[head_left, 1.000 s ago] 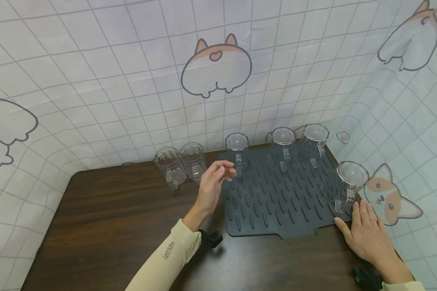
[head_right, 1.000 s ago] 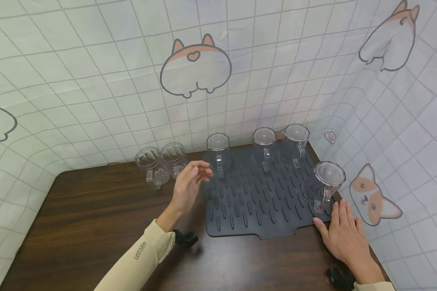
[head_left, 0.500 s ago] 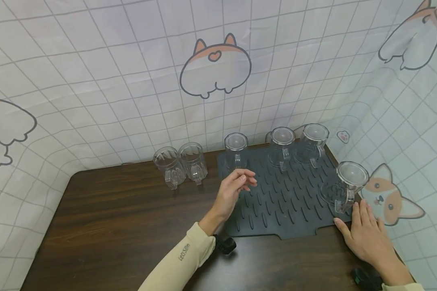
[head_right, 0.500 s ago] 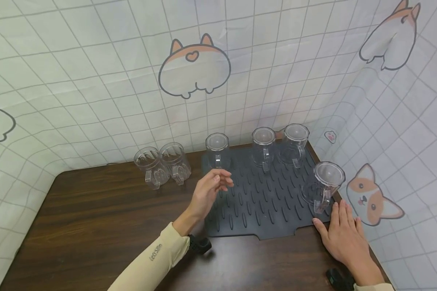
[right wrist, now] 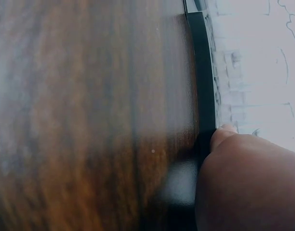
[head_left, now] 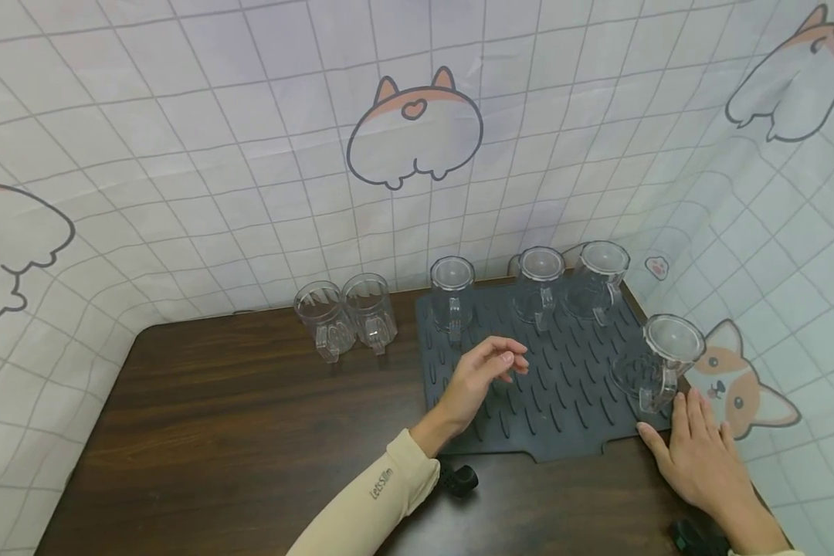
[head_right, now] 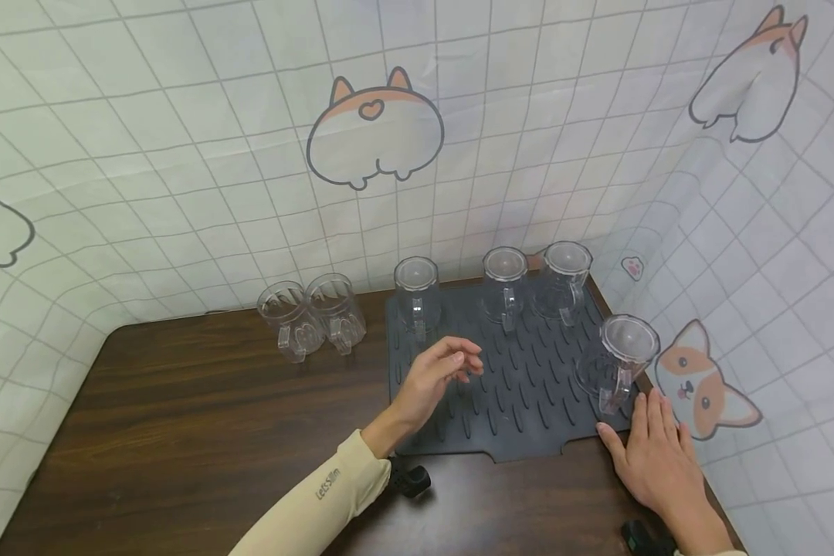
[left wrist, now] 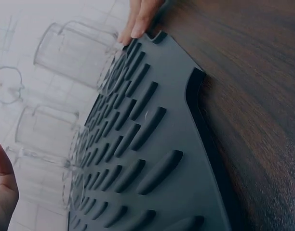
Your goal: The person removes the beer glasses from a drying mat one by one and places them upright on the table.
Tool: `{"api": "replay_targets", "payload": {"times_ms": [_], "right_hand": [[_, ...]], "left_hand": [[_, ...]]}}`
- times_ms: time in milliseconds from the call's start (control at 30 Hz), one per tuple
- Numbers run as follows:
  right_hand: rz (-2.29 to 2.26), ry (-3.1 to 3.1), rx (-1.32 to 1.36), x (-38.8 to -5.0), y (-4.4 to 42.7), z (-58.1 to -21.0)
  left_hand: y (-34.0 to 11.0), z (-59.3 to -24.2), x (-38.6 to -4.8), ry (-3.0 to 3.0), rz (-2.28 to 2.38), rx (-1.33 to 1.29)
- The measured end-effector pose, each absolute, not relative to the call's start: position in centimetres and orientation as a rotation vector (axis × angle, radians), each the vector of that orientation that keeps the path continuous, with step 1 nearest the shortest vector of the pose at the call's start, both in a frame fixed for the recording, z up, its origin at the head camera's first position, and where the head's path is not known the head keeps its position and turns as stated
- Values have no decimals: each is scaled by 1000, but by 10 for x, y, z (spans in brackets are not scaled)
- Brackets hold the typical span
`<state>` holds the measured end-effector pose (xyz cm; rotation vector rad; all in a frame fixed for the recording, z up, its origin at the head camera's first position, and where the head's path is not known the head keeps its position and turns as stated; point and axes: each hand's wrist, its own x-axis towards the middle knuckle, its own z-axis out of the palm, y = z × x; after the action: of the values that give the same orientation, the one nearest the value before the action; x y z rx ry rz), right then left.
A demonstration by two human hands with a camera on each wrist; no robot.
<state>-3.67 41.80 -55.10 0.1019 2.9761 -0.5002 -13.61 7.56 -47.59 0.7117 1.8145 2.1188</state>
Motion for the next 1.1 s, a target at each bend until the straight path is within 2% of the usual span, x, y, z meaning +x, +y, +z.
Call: {"api": "replay_targets", "payload": {"times_ms": [1100], "right_hand": [[-491,3053,95,-35,415,-553]], "left_hand": [[131,-486,-129,1763,1898,736]]}}
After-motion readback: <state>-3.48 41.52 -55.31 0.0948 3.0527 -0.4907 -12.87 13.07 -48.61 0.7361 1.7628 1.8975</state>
